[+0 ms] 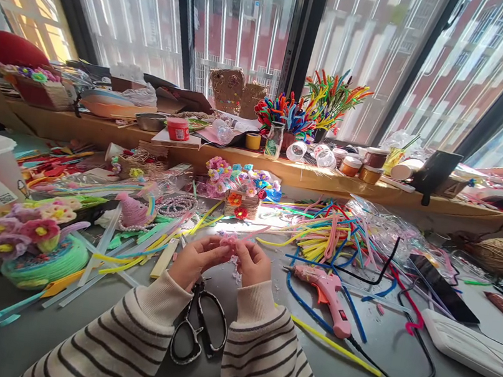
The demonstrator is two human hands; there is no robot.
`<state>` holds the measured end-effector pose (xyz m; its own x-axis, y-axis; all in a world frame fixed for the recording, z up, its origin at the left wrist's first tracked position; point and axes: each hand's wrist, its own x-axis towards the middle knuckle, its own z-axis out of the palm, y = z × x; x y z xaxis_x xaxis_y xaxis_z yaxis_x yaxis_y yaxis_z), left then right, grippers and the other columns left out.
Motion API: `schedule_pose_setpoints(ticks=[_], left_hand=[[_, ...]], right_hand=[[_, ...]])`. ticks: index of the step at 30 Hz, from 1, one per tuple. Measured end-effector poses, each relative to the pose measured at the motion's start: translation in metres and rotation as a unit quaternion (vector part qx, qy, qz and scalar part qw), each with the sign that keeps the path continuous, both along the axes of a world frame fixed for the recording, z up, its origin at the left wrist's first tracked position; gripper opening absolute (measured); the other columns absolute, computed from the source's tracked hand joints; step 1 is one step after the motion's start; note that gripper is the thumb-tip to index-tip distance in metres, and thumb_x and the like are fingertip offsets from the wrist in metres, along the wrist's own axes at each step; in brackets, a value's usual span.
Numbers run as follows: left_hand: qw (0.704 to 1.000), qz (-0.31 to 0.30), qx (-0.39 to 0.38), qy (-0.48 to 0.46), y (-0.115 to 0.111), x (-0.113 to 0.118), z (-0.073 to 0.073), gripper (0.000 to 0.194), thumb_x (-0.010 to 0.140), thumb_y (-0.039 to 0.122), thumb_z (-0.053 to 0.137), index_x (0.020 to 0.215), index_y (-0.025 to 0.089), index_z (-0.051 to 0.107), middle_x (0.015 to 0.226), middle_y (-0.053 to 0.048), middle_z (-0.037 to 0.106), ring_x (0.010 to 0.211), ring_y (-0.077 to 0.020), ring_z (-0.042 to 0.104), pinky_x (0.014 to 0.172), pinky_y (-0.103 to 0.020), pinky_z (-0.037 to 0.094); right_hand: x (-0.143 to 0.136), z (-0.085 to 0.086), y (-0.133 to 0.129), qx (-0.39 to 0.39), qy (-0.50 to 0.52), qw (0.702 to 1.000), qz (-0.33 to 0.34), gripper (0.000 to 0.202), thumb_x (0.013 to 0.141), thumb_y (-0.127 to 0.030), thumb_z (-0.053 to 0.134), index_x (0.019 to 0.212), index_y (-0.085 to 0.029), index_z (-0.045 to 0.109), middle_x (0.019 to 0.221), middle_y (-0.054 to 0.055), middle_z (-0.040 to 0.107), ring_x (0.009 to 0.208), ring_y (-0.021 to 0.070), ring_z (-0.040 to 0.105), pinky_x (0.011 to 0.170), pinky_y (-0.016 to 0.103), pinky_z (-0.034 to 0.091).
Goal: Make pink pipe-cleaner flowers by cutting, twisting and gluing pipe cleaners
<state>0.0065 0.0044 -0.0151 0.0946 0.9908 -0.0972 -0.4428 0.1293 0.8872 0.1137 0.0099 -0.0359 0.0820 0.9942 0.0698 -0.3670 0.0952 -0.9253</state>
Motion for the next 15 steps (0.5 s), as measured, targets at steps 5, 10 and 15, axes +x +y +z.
schedule_pose_setpoints(ticks=[5, 10, 15], left_hand=[[1.000, 0.009, 0.009, -0.013, -0.005, 0.001, 0.006, 0.022, 0.051, 0.015, 0.066, 0.068, 0.012, 0.054, 0.069, -0.002, 0.061, 0.064, -0.0110, 0.058, 0.070, -0.027, 0.046], [0.999, -0.004, 0.033, 0.019, -0.006, 0.001, 0.006, 0.026, 0.051, 0.017, 0.066, 0.073, 0.012, 0.053, 0.066, -0.001, 0.059, 0.064, -0.0104, 0.056, 0.069, -0.026, 0.045], [0.995, -0.042, 0.067, 0.061, 0.000, -0.001, 0.001, 0.029, 0.049, 0.019, 0.067, 0.074, 0.012, 0.055, 0.066, -0.001, 0.059, 0.063, -0.0124, 0.056, 0.063, -0.028, 0.046]], right_hand=[[0.007, 0.007, -0.003, 0.058, -0.117, 0.988, -0.084, 0.029, 0.062, -0.044, 0.053, 0.066, -0.015, 0.054, 0.051, -0.003, 0.048, 0.040, 0.0058, 0.036, 0.035, 0.019, 0.025], [0.005, 0.009, -0.007, 0.108, -0.262, 0.951, -0.127, 0.029, 0.064, -0.044, 0.052, 0.064, -0.015, 0.053, 0.058, 0.001, 0.053, 0.048, 0.0094, 0.044, 0.041, 0.020, 0.031], [0.008, 0.012, -0.008, 0.174, -0.373, 0.900, -0.144, 0.024, 0.066, -0.040, 0.052, 0.065, -0.016, 0.053, 0.054, -0.001, 0.050, 0.041, 0.0073, 0.037, 0.039, 0.020, 0.030]])
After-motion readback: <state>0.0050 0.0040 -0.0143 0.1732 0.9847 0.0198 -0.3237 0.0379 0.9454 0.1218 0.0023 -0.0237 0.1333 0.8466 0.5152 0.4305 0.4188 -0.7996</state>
